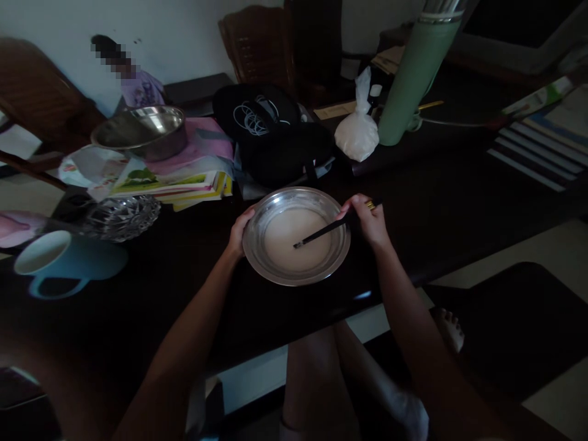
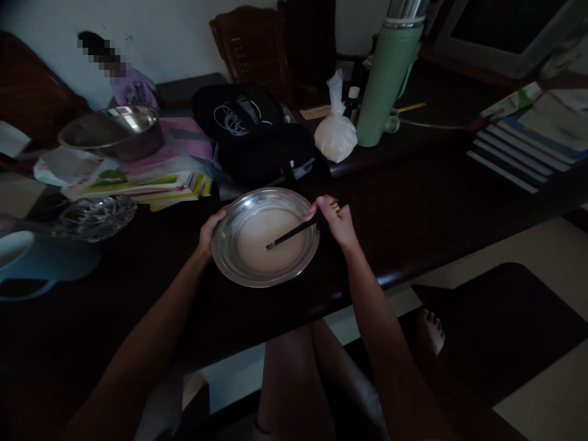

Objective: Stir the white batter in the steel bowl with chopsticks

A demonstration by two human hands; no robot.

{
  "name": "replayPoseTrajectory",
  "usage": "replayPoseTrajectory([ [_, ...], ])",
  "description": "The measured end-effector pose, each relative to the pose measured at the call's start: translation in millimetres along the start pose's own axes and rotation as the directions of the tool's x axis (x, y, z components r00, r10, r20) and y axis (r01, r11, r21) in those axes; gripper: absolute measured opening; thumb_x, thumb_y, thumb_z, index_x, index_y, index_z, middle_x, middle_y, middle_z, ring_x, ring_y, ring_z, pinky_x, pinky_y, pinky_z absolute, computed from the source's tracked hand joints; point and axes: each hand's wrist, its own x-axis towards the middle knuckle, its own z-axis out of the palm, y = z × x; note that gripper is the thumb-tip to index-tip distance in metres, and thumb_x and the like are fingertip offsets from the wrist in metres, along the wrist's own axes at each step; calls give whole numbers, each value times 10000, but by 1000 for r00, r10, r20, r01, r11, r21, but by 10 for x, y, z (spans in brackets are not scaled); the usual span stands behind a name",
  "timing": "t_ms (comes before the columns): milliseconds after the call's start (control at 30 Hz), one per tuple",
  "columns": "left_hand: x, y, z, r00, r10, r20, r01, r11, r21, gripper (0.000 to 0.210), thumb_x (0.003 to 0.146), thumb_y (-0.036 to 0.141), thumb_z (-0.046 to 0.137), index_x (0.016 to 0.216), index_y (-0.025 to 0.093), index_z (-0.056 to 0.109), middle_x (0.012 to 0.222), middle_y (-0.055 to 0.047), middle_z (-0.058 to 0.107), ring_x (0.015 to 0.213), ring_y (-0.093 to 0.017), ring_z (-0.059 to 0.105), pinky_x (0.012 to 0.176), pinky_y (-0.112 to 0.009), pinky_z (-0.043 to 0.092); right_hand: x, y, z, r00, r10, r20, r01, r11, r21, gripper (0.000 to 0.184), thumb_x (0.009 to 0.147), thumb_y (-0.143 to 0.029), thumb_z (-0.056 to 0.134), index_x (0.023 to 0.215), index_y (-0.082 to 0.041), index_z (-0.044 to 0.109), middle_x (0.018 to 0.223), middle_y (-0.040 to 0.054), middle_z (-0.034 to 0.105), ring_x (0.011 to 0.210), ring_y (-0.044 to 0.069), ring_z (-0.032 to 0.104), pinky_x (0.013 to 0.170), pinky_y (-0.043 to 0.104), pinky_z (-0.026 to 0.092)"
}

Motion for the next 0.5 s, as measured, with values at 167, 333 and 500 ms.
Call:
replayPoseTrajectory([
  [167, -3, -4, 7, 1000, -15, -17, 15, 1000, -15, 341, 737, 413, 656, 995, 201, 727, 1065, -57, 753, 1170, -315, 623, 983, -414, 492, 1, -5, -1, 997, -16, -74, 16, 1000, -7, 410, 893, -590, 564, 714, -241, 682, 637, -1, 718, 629, 167, 682, 688, 333, 560],
  [333, 7, -24, -17, 999, -22, -24, 21, 999, -24, 345, 747, 408, 650, 1013, 200, 718, 1036, -58, 752, 1143, -303, 635, 985, -409, 478, 3, 14, -8, 1000, -5, -15, 5, 1000, 14, 403, 893, -583, 572, 718, -241, 693, 592, -11, 701, 575, 155, 663, 677, 328, 560],
  [500, -4, -19, -12, 1000, -21, -15, 21, 999, -24, 367, 750, 413, 656, 1039, 196, 720, 1059, -59, 751, 1153, -306, 629, 976, -406, 480, 17, 12, -6, 998, -13, -66, 13, 1000, -1, 394, 892, -578, 576, 717, -247, 696, 638, -8, 724, 615, 161, 684, 662, 321, 554],
])
